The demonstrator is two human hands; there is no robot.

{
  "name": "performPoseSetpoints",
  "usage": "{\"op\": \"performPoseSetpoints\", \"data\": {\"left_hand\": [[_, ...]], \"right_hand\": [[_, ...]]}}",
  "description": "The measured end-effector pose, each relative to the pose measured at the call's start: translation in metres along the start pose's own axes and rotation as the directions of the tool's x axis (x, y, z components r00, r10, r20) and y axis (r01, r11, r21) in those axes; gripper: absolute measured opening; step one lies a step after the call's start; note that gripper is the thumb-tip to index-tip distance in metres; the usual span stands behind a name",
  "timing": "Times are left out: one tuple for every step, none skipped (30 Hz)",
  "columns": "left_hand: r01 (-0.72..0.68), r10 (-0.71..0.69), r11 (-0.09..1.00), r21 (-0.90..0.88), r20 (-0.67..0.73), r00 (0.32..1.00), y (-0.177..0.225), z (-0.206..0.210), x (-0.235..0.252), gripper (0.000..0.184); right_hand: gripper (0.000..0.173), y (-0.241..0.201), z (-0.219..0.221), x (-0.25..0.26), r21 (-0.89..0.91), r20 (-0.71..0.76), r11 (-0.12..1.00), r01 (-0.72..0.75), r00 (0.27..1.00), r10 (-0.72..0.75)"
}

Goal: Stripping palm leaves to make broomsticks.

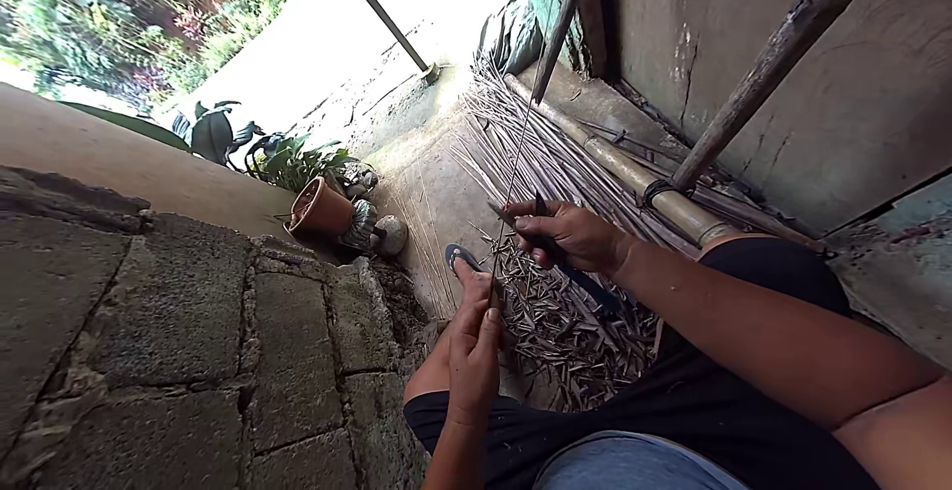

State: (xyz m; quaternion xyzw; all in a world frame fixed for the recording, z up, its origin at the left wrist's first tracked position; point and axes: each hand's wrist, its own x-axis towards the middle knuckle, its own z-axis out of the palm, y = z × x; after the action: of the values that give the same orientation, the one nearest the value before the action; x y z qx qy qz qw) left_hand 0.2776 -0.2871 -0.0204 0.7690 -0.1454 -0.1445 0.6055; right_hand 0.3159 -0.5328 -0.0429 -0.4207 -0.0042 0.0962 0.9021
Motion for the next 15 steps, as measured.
{"op": "performPoseSetpoints", "data": {"left_hand": [[0.033,-0.033,0.998,-0.062,-0.005,0.999,0.0,0.002,0.0,0.028],[0.051,-0.053,0.993,-0.111,-0.01,0.999,0.0,0.003,0.001,0.028],[0.064,-0.067,0.987,-0.149,-0.015,0.998,0.0,0.003,0.003,0.029],[0.07,-0.075,0.981,-0.179,-0.018,0.997,0.0,0.003,0.003,0.029],[0.079,-0.085,0.974,-0.213,-0.018,0.996,0.002,0.002,0.004,0.03],[0.096,-0.101,0.959,-0.268,-0.007,0.995,0.003,0.002,0.004,0.029],[0.118,-0.122,0.936,-0.331,0.01,0.993,0.005,0.0,0.004,0.028],[0.138,-0.138,0.911,-0.389,0.029,0.99,0.007,-0.001,0.004,0.027],[0.151,-0.146,0.886,-0.439,0.047,0.988,0.008,-0.002,0.005,0.026],[0.158,-0.149,0.87,-0.467,0.057,0.987,0.009,-0.003,0.005,0.026],[0.16,-0.149,0.865,-0.476,0.061,0.987,0.01,-0.003,0.005,0.025],[0.164,-0.155,0.863,-0.478,0.06,0.986,0.01,-0.003,0.005,0.025],[0.174,-0.166,0.859,-0.481,0.06,0.984,0.01,-0.004,0.005,0.025],[0.188,-0.181,0.85,-0.492,0.063,0.982,0.009,-0.004,0.004,0.025],[0.206,-0.197,0.834,-0.513,0.072,0.978,0.009,-0.004,0.004,0.025]], "right_hand": [[0.03,0.002,0.004,-0.002,-0.062,0.027,0.997,-0.039,0.999,0.041],[0.03,0.004,0.008,-0.005,-0.126,0.073,0.989,-0.079,0.993,0.089],[0.031,0.007,0.012,-0.009,-0.185,0.134,0.976,-0.118,0.98,0.144],[0.031,0.01,0.016,-0.012,-0.231,0.193,0.961,-0.151,0.961,0.197],[0.031,0.014,0.02,-0.014,-0.253,0.232,0.952,-0.175,0.944,0.236],[0.03,0.016,0.022,-0.015,-0.254,0.256,0.949,-0.188,0.933,0.254],[0.03,0.017,0.024,-0.016,-0.245,0.261,0.951,-0.19,0.932,0.253],[0.029,0.015,0.024,-0.016,-0.237,0.253,0.954,-0.184,0.936,0.243],[0.029,0.013,0.024,-0.015,-0.23,0.237,0.958,-0.174,0.944,0.228],[0.029,0.009,0.023,-0.014,-0.218,0.209,0.962,-0.163,0.955,0.209],[0.028,0.006,0.021,-0.013,-0.2,0.167,0.967,-0.159,0.967,0.193],[0.028,0.002,0.018,-0.011,-0.173,0.107,0.972,-0.157,0.978,0.177],[0.028,0.0,0.014,-0.007,-0.133,0.037,0.979,-0.153,0.987,0.159],[0.029,-0.003,0.009,-0.004,-0.099,-0.024,0.985,-0.144,0.99,0.142],[0.03,-0.005,0.006,-0.002,-0.085,-0.054,0.987,-0.139,0.989,0.135]]}}
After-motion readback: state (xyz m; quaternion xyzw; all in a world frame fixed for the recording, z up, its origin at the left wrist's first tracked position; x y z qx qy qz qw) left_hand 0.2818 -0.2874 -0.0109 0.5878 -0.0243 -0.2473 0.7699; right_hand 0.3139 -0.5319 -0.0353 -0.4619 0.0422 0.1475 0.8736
